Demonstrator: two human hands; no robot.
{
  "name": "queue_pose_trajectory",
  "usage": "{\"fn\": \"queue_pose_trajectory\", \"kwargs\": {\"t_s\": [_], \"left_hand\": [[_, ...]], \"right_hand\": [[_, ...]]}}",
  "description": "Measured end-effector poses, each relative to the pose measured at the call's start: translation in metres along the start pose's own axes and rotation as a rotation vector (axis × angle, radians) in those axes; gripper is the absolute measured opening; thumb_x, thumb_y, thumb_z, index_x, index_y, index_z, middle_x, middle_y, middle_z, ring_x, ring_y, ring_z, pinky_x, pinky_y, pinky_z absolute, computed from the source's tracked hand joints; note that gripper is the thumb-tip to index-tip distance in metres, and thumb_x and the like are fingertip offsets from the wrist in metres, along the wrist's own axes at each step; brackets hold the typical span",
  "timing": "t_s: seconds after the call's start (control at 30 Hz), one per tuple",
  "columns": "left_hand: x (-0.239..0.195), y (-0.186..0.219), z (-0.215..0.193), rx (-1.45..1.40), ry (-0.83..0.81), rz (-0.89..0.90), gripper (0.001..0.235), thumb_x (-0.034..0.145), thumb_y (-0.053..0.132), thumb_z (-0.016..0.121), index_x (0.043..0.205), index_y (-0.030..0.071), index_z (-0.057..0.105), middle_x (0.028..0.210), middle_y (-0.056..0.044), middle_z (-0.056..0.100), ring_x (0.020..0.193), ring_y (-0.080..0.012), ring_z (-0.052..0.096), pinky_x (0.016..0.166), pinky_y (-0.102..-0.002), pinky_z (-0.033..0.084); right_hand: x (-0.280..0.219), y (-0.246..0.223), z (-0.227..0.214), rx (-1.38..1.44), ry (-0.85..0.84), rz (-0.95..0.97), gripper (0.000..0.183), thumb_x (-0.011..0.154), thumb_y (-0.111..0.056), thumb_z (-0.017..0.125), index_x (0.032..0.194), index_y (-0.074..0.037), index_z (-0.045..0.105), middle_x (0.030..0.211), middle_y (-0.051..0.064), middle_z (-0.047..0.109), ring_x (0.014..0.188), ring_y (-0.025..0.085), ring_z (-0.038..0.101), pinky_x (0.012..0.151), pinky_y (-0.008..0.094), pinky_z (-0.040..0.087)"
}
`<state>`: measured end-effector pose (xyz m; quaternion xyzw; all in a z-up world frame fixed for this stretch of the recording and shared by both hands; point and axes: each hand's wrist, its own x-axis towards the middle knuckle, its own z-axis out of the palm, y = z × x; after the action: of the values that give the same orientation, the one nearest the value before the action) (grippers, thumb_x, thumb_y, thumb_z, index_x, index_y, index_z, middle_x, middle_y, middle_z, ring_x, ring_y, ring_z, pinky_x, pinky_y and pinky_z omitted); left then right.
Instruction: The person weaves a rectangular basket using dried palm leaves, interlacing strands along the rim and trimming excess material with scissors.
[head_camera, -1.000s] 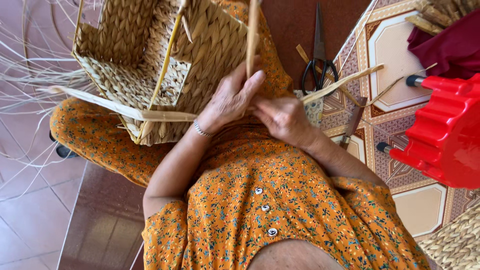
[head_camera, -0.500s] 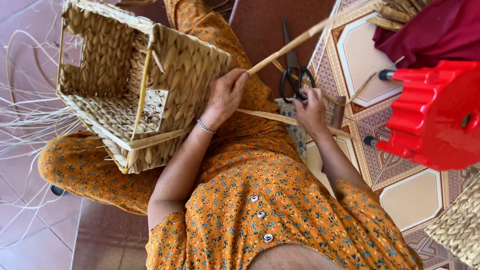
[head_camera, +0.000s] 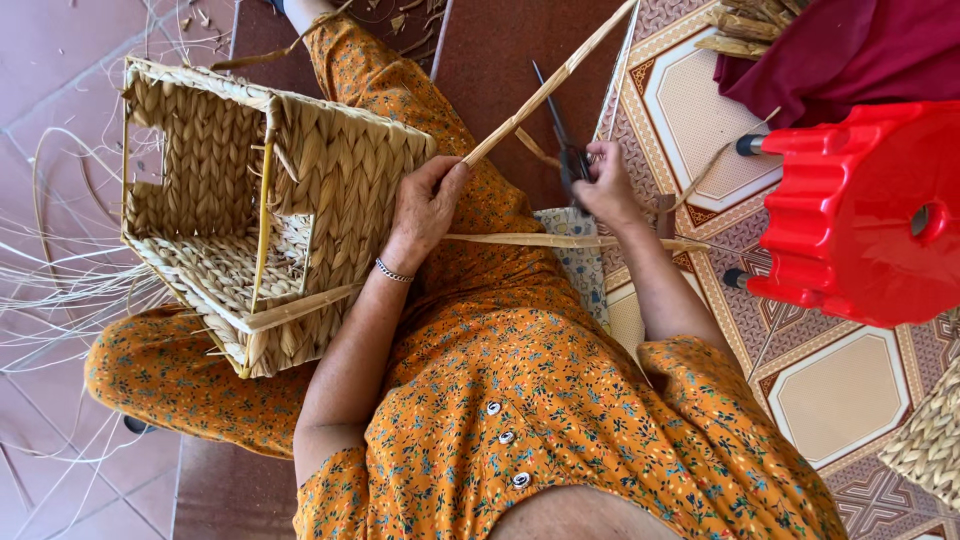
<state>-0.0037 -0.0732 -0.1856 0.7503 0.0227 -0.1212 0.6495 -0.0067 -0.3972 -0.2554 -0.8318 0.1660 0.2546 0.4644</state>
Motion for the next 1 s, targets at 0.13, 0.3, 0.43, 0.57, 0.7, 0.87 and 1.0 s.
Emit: {"fn": "queue_pose_trajectory", "kwargs": {"t_s": [0.13, 0.3, 0.43, 0.57, 0.7, 0.87, 1.0], "left_hand": [[0.007, -0.002, 0.003, 0.042, 0.002, -0.031, 0.022, 0.105, 0.018, 0.063, 0.113, 0.000, 0.072, 0.077, -0.001, 0.066, 0.066, -0.0070, 0.054, 0.056, -0.026, 0.045], [0.030, 0.002, 0.018, 0.192, 0.007, 0.034, 0.019, 0.102, 0.016, 0.066, 0.110, 0.001, 0.075, 0.077, -0.006, 0.073, 0.064, -0.0115, 0.060, 0.057, -0.030, 0.049], [0.037, 0.013, 0.035, 0.258, -0.032, 0.128, 0.018, 0.099, 0.017, 0.069, 0.106, 0.001, 0.075, 0.078, -0.015, 0.073, 0.064, -0.0175, 0.069, 0.060, -0.034, 0.053], [0.035, 0.021, 0.045, 0.277, -0.170, 0.147, 0.019, 0.098, 0.018, 0.069, 0.107, 0.003, 0.076, 0.082, -0.015, 0.074, 0.071, -0.0209, 0.073, 0.064, -0.036, 0.056], [0.040, 0.020, 0.053, 0.324, -0.263, 0.043, 0.020, 0.098, 0.019, 0.068, 0.109, 0.005, 0.076, 0.076, -0.015, 0.072, 0.066, -0.0224, 0.071, 0.064, -0.037, 0.056], [0.050, 0.012, 0.067, 0.302, -0.301, 0.008, 0.020, 0.098, 0.018, 0.066, 0.108, 0.004, 0.075, 0.079, -0.014, 0.074, 0.069, -0.0215, 0.072, 0.066, -0.037, 0.057], [0.050, 0.011, 0.061, 0.307, -0.336, 0.165, 0.023, 0.100, 0.018, 0.065, 0.117, 0.003, 0.072, 0.091, -0.014, 0.077, 0.079, -0.0236, 0.076, 0.072, -0.037, 0.059]], "right_hand": [[-0.041, 0.002, -0.026, 0.774, -0.334, 0.014, 0.087, 0.079, -0.032, 0.085, 0.149, -0.010, 0.037, 0.072, -0.002, 0.051, 0.056, 0.010, 0.048, 0.044, 0.025, 0.039], [-0.100, -0.006, -0.045, 0.799, -0.476, -0.187, 0.101, 0.082, -0.077, 0.071, 0.147, -0.005, 0.047, 0.084, -0.006, 0.051, 0.074, 0.006, 0.048, 0.065, 0.024, 0.041], [-0.116, -0.017, -0.043, 0.616, -0.373, -0.238, 0.100, 0.079, -0.085, 0.063, 0.139, -0.007, 0.048, 0.085, -0.005, 0.053, 0.073, 0.006, 0.047, 0.061, 0.024, 0.039], [-0.114, -0.023, -0.039, 0.481, -0.256, -0.258, 0.085, 0.088, -0.087, 0.050, 0.100, -0.003, 0.055, 0.073, -0.006, 0.050, 0.069, 0.005, 0.048, 0.063, 0.021, 0.037], [-0.115, -0.022, -0.032, 0.488, -0.194, -0.246, 0.078, 0.096, -0.075, 0.050, 0.123, -0.002, 0.055, 0.070, -0.006, 0.044, 0.057, 0.003, 0.042, 0.050, 0.020, 0.036], [-0.118, -0.004, -0.030, 0.547, -0.108, -0.163, 0.074, 0.098, -0.065, 0.052, 0.135, -0.002, 0.057, 0.065, -0.006, 0.046, 0.051, 0.002, 0.044, 0.044, 0.019, 0.035], [-0.098, 0.022, -0.033, 0.595, -0.012, -0.152, 0.065, 0.104, -0.056, 0.058, 0.130, 0.004, 0.059, 0.066, -0.004, 0.050, 0.049, 0.004, 0.047, 0.042, 0.022, 0.039]]}}
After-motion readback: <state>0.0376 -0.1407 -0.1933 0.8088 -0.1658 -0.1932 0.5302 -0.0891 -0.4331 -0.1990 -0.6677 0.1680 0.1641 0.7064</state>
